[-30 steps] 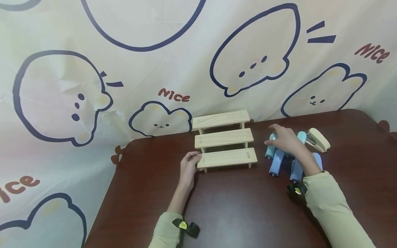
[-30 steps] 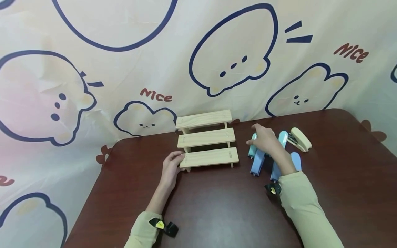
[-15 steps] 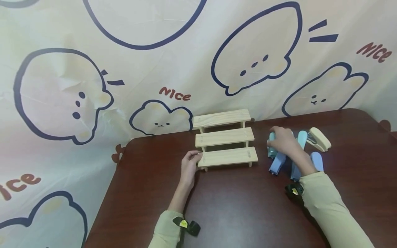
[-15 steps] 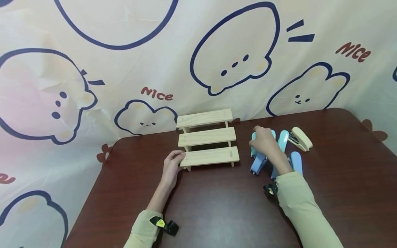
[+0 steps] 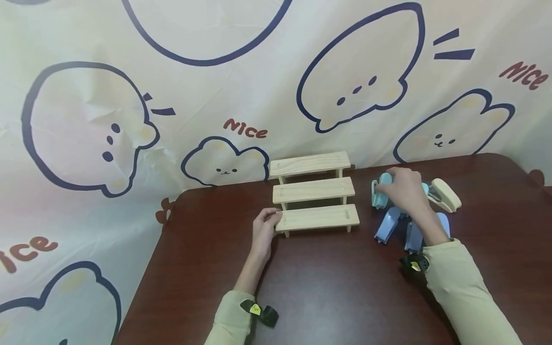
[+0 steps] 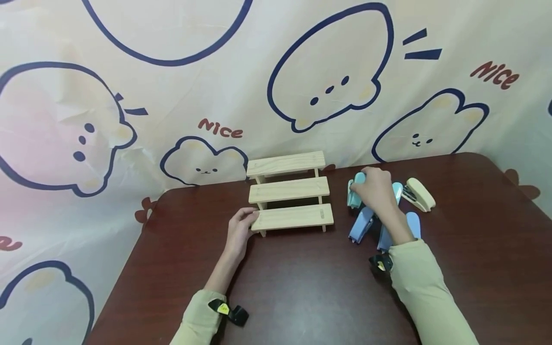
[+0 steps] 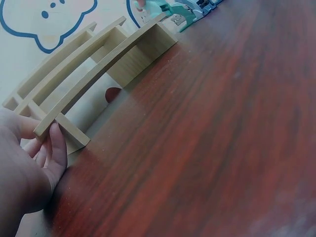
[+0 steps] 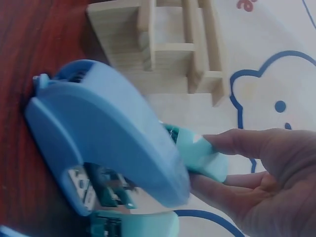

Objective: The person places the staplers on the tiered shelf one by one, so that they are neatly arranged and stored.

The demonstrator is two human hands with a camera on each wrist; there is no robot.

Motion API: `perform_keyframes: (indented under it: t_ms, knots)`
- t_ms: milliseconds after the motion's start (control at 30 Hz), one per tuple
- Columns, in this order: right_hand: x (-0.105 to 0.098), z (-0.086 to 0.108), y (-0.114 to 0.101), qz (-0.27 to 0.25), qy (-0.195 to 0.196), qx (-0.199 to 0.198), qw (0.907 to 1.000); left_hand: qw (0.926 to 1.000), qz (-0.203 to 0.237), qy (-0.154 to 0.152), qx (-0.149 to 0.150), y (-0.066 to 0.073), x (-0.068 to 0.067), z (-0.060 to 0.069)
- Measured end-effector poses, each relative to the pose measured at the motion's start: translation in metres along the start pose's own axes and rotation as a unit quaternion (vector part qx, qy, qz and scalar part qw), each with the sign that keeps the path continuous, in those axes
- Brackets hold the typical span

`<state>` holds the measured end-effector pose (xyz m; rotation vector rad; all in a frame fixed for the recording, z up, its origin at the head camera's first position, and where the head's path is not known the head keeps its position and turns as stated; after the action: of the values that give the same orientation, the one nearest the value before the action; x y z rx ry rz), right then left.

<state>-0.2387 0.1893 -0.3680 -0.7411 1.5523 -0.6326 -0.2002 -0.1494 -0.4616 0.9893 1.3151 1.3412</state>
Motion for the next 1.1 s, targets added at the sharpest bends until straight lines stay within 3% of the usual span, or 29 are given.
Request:
perform_keyframes:
  t_ms: [200,467,633,867,1100]
  knots:
    - [-0.022,-0.001,-0.008,-0.022,0.054,0.009,0.9983,0.9999,0.007,0.003,0.007,0.004,0.005,-0.006]
    - [-0.049,0.001,-0.025,-0.119,0.09,0.049,0.9876,0.9999,0.011,0.009,-0.005,0.005,0.006,-0.004]
    - [-0.055,-0.002,-0.043,-0.155,0.081,0.062,0.9826,0.9999,0.012,0.01,0.003,0.001,0.007,-0.003]
    - [-0.042,-0.01,-0.072,-0.241,0.04,0.075,0.9668,0.9998,0.004,0.017,0.003,0.0,0.002,0.001]
    - [-0.035,-0.018,-0.096,-0.24,0.006,0.048,0.9696,0.9998,0.0,0.02,0.006,0.0,0.001,0.0]
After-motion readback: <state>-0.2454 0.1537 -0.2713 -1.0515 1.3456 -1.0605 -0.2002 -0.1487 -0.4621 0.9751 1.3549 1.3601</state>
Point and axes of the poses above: each hand's wrist, its own z-axis away from the middle knuckle, its own x-axis out of the palm, y = z × x, the point moved 1 cm from there along -z, towards the middle knuckle, and after that the axes turned 11 degrees about -z, right-handed, at the moved point
